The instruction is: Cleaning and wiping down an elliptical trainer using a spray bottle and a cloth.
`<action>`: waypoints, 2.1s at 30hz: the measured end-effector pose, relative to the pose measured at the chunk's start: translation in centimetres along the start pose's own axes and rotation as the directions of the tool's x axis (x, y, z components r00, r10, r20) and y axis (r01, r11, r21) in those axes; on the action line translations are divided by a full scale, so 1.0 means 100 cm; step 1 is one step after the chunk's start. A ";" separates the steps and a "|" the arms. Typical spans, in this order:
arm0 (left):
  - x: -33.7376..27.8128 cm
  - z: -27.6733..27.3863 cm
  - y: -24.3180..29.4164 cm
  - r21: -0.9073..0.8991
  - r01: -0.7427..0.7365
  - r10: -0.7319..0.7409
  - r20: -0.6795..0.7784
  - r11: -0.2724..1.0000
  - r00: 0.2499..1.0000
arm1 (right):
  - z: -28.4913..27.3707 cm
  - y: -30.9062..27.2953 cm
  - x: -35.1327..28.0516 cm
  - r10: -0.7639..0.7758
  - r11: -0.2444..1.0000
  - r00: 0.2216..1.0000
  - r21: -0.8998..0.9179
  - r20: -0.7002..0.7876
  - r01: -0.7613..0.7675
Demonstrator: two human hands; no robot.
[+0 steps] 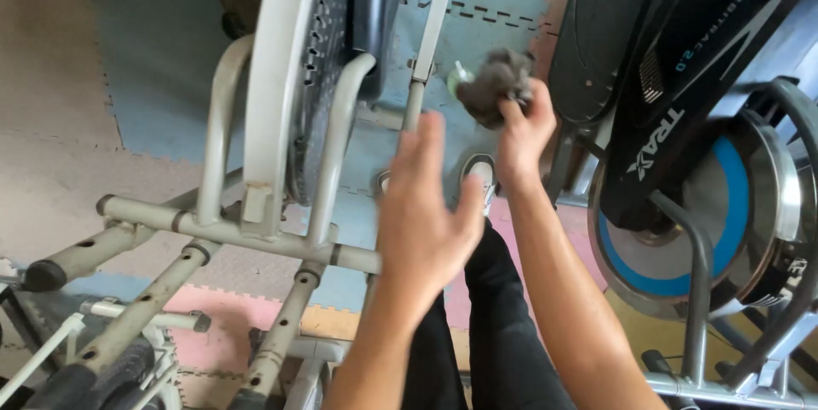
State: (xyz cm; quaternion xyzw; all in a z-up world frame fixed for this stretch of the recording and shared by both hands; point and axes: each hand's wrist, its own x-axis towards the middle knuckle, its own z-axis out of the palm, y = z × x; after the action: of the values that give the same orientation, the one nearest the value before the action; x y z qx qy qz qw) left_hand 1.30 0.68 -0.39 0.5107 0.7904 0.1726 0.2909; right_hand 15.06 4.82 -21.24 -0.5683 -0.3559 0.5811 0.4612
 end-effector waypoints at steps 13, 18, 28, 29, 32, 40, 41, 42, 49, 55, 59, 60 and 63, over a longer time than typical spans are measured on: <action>0.040 0.337 -0.139 -0.415 0.547 -0.558 0.108 0.727 0.823 | -0.100 0.134 -0.032 0.374 0.927 0.862 0.110 -0.343 -0.359; 0.084 0.424 -0.198 -0.250 0.626 -0.611 0.145 0.739 0.778 | -0.121 0.164 -0.015 0.388 0.918 0.861 0.056 -0.328 -0.392; 0.124 0.469 -0.239 -0.162 0.431 -0.437 0.002 0.887 0.899 | -0.153 0.174 -0.025 0.370 0.921 0.880 -0.009 -0.299 -0.390; 0.123 0.468 -0.242 -0.127 0.371 -0.377 -0.031 0.920 0.926 | -0.152 0.170 -0.028 0.391 0.914 0.872 0.011 -0.296 -0.406; 0.090 0.426 -0.206 -0.117 0.228 -0.246 -0.176 0.967 0.953 | -0.151 0.156 -0.037 0.430 0.897 0.843 0.046 -0.322 -0.440; 0.013 0.260 -0.037 -0.327 0.031 -0.057 -0.072 0.944 0.996 | -0.164 0.126 -0.031 0.258 0.937 0.872 -0.113 -0.416 -0.331; 0.006 0.239 -0.024 -0.353 -0.035 0.023 -0.040 0.935 0.999 | -0.167 0.125 -0.029 0.316 0.935 0.860 -0.024 -0.401 -0.354; 0.001 0.222 -0.014 -0.351 -0.038 0.027 -0.036 0.936 0.999 | -0.168 0.120 -0.030 0.317 0.935 0.857 -0.019 -0.406 -0.355; -0.010 0.160 0.043 -0.499 -0.117 0.254 0.216 0.859 0.943 | -0.159 0.061 -0.039 0.631 0.563 0.741 0.522 0.230 -0.641; -0.010 0.175 0.041 -0.412 -0.273 0.379 0.200 0.869 0.903 | -0.163 0.091 -0.054 0.560 0.682 0.819 0.493 0.121 -0.539; 0.008 0.192 0.041 -0.599 -0.195 0.414 0.253 0.777 0.874 | -0.171 0.099 -0.037 0.517 0.635 0.833 0.566 0.195 -0.526; 0.015 0.195 0.045 -0.598 -0.191 0.412 0.256 0.778 0.875 | -0.173 0.101 -0.032 0.521 0.633 0.831 0.566 0.195 -0.529; 0.033 0.208 0.057 -0.531 -0.312 0.512 0.283 0.788 0.811 | -0.182 0.106 -0.019 0.445 0.713 0.880 0.528 0.168 -0.461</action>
State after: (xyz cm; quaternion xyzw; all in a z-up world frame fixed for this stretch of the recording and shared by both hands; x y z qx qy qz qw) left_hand 17.55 5.53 -14.12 0.6149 0.5121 0.3035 0.5172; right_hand 31.48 -2.40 -32.40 -0.4715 -0.0291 0.7616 0.4437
